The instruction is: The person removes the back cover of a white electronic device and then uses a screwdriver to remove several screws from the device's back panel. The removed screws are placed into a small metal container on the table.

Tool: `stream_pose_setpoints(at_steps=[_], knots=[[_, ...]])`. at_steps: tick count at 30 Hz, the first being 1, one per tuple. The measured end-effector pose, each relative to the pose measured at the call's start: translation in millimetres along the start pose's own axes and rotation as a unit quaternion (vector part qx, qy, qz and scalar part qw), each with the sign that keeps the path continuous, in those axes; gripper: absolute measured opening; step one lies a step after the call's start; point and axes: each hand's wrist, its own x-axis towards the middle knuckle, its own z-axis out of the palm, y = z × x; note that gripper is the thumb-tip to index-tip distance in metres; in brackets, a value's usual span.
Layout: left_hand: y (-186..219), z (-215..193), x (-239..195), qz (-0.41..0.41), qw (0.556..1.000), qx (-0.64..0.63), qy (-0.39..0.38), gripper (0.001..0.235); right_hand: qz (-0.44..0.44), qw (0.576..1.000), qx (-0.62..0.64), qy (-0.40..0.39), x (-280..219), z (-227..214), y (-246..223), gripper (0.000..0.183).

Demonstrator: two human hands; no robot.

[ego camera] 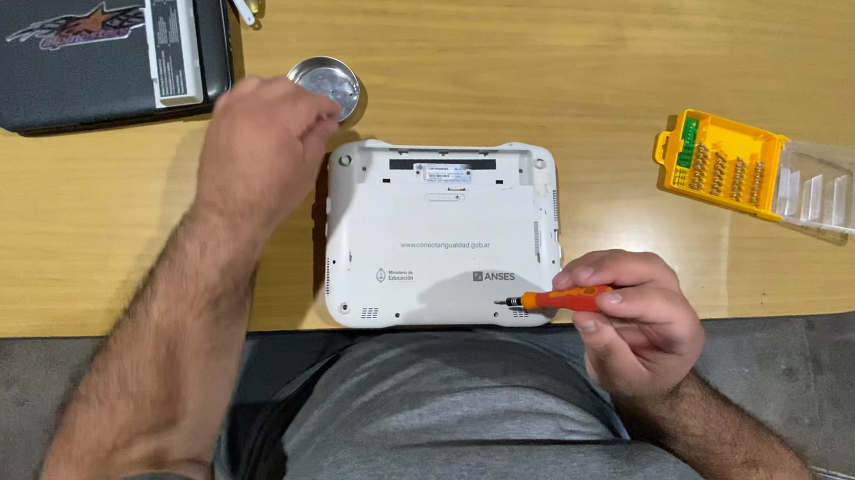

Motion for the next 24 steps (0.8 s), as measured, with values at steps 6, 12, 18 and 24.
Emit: stream_pose_setpoints(at_steps=[6, 12, 18, 24], knots=[[-38, 29, 28, -0.043, 0.998, 0.013, -0.032, 0.023, 0.002, 1.000, 0.009, 0.029, -8, 5, 1, 0.026], [-53, 34, 22, 0.014, 1.000, -0.016, 0.010, 0.028, 0.028, 0.999, 0.013, 0.036, -16, 10, -2, 0.023], [4, -23, -31, -0.003, 0.995, -0.092, -0.035, 0.018, 0.026, 0.999, -0.020, 0.028, -11, 21, 0, 0.027], [24, 11, -112, 0.134, 0.950, -0.282, -0.017, 0.015, -0.029, 0.997, 0.077, -0.003, 6, 56, 5, 0.026]])
